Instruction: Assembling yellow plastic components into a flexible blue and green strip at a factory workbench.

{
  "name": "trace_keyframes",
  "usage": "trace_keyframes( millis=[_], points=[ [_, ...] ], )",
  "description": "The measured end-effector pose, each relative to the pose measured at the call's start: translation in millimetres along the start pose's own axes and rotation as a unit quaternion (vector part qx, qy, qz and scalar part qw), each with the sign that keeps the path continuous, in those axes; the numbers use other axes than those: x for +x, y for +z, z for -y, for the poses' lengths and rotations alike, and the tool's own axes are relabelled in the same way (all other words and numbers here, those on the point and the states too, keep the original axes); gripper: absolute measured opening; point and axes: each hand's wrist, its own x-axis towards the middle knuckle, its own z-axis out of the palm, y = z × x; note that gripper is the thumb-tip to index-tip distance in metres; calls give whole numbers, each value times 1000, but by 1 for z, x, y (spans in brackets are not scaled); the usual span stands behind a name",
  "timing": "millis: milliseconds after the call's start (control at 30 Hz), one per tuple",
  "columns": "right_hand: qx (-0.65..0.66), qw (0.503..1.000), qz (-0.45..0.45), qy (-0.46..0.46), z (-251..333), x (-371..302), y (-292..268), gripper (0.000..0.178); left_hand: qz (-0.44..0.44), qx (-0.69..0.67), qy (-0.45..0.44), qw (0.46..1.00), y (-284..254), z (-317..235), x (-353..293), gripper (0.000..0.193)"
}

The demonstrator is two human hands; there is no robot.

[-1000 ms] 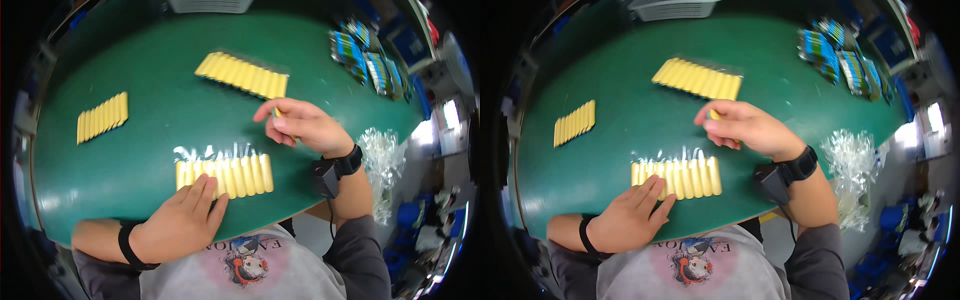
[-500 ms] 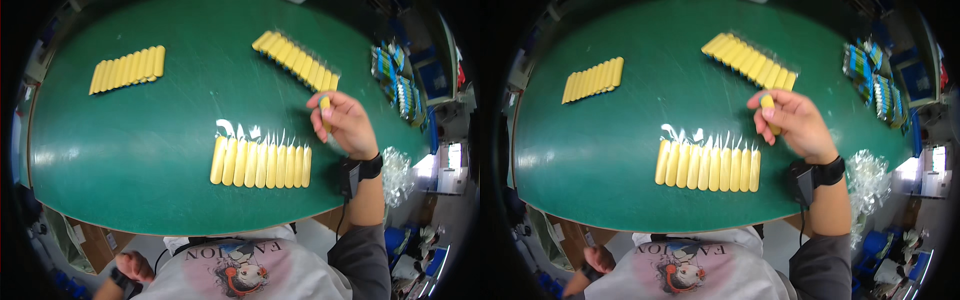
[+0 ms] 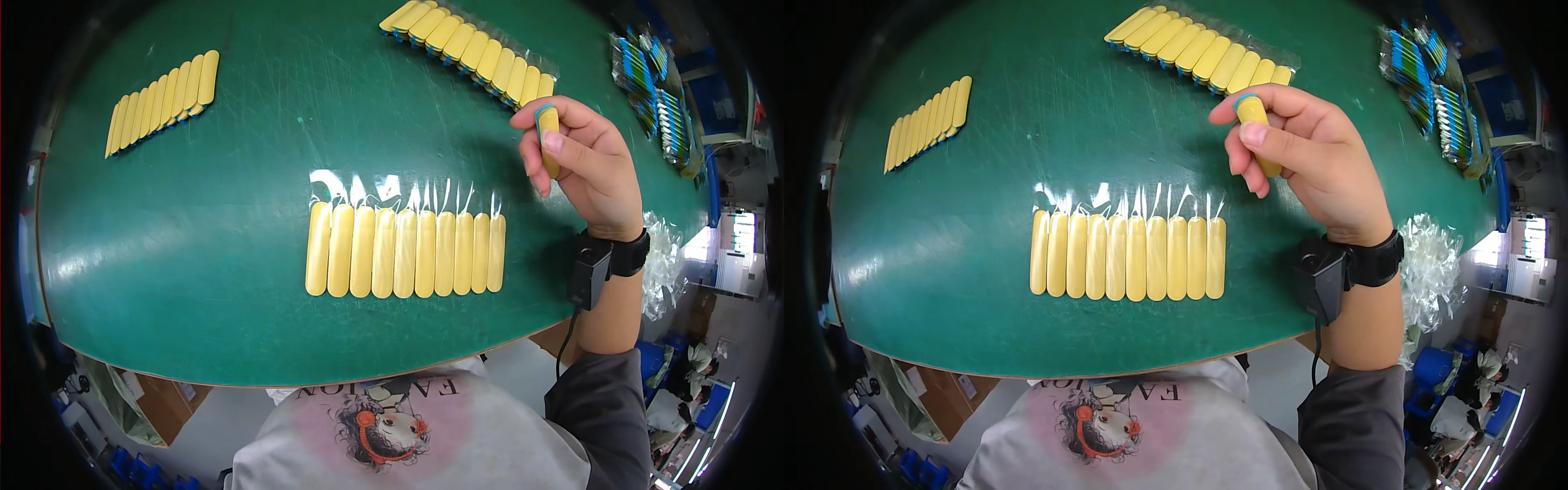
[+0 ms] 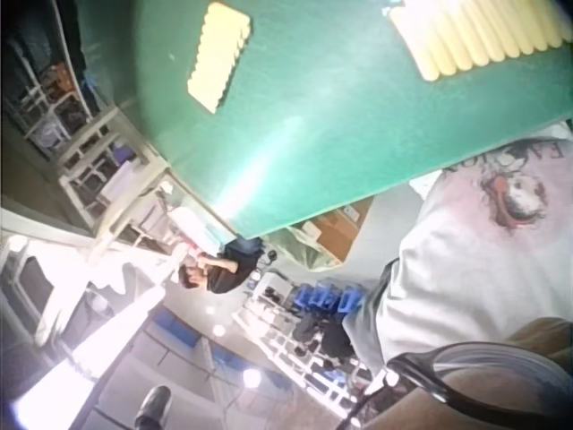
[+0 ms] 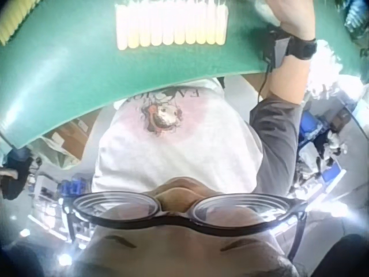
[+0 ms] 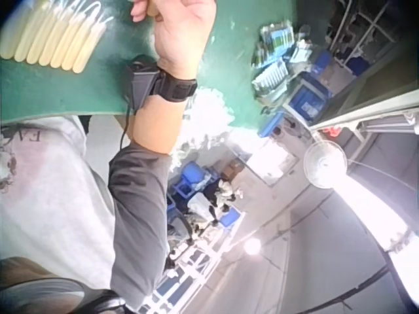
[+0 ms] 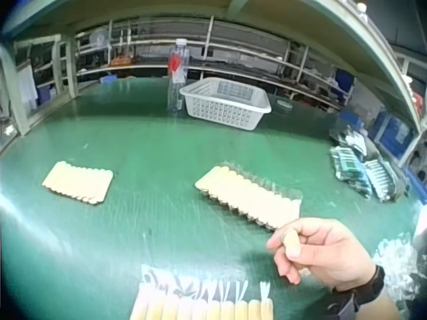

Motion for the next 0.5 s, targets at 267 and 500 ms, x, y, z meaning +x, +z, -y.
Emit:
trace_keyframes(
  millis=[267,500],
  points=[
    [-20,999,-21,-15,2,0,-4,22,1,111,-62,992,-8,-14,7,21],
    [-22,999,-37,-15,0,0,-10,22,9,199,-100,975,-11,-17,19,20]
  ],
)
